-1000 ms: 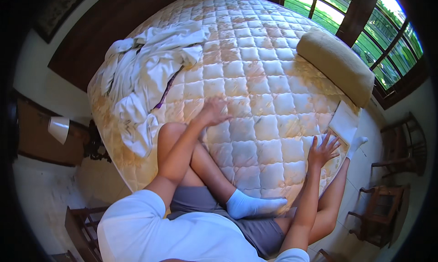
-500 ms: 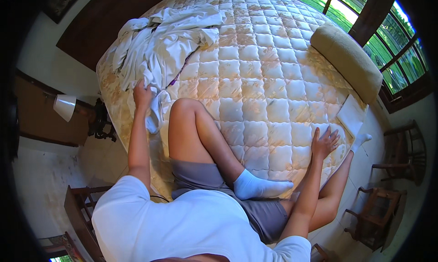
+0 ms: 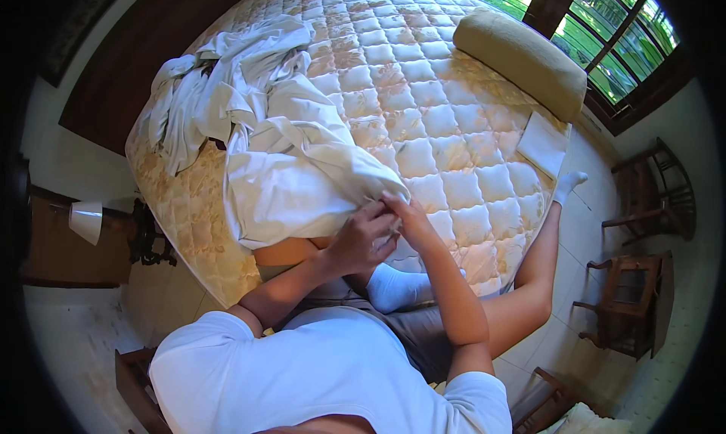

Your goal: Folding white pillowcases while sitting on a hotel bed mattress.

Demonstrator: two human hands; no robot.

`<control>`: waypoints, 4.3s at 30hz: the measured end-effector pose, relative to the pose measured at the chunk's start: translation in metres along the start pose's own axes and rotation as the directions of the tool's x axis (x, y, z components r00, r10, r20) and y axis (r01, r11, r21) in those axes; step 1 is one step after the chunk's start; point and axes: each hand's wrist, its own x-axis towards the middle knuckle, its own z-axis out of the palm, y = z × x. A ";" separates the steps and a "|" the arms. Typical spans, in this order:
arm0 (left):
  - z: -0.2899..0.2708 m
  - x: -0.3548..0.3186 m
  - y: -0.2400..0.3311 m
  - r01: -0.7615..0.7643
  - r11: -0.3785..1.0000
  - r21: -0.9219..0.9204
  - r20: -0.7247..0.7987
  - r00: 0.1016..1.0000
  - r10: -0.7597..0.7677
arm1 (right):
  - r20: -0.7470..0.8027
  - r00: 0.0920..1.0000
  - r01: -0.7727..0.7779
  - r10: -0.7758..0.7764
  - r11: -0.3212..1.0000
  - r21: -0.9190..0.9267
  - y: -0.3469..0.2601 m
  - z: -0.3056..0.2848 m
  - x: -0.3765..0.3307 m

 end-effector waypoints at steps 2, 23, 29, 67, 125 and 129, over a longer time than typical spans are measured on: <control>-0.012 -0.005 0.001 -0.006 0.997 -0.078 0.077 0.997 0.012 | 0.147 0.979 0.173 -0.142 0.959 -0.225 -0.016 -0.003 -0.009; -0.256 -0.070 -0.292 0.748 0.638 0.184 -0.667 0.572 -0.478 | -0.212 0.657 0.564 -0.723 0.659 -0.497 -0.090 -0.126 -0.205; -0.133 -0.035 -0.145 0.791 0.545 0.279 -0.343 0.612 -0.712 | -0.179 0.561 -0.095 -0.808 0.152 -0.984 -0.041 -0.092 -0.130; -0.146 0.017 -0.171 0.788 0.161 0.594 -0.661 0.593 -0.460 | -0.386 0.609 0.191 -0.693 0.600 -0.777 -0.099 -0.121 -0.137; -0.163 -0.011 -0.067 0.164 0.922 0.350 -0.183 0.978 -0.105 | -0.296 0.872 -0.036 -0.391 0.551 -0.834 -0.003 -0.079 -0.096; -0.125 -0.005 -0.113 0.425 0.456 0.782 -0.066 0.784 -0.617 | -0.397 0.863 -0.035 -0.311 0.748 -0.663 -0.023 -0.144 -0.086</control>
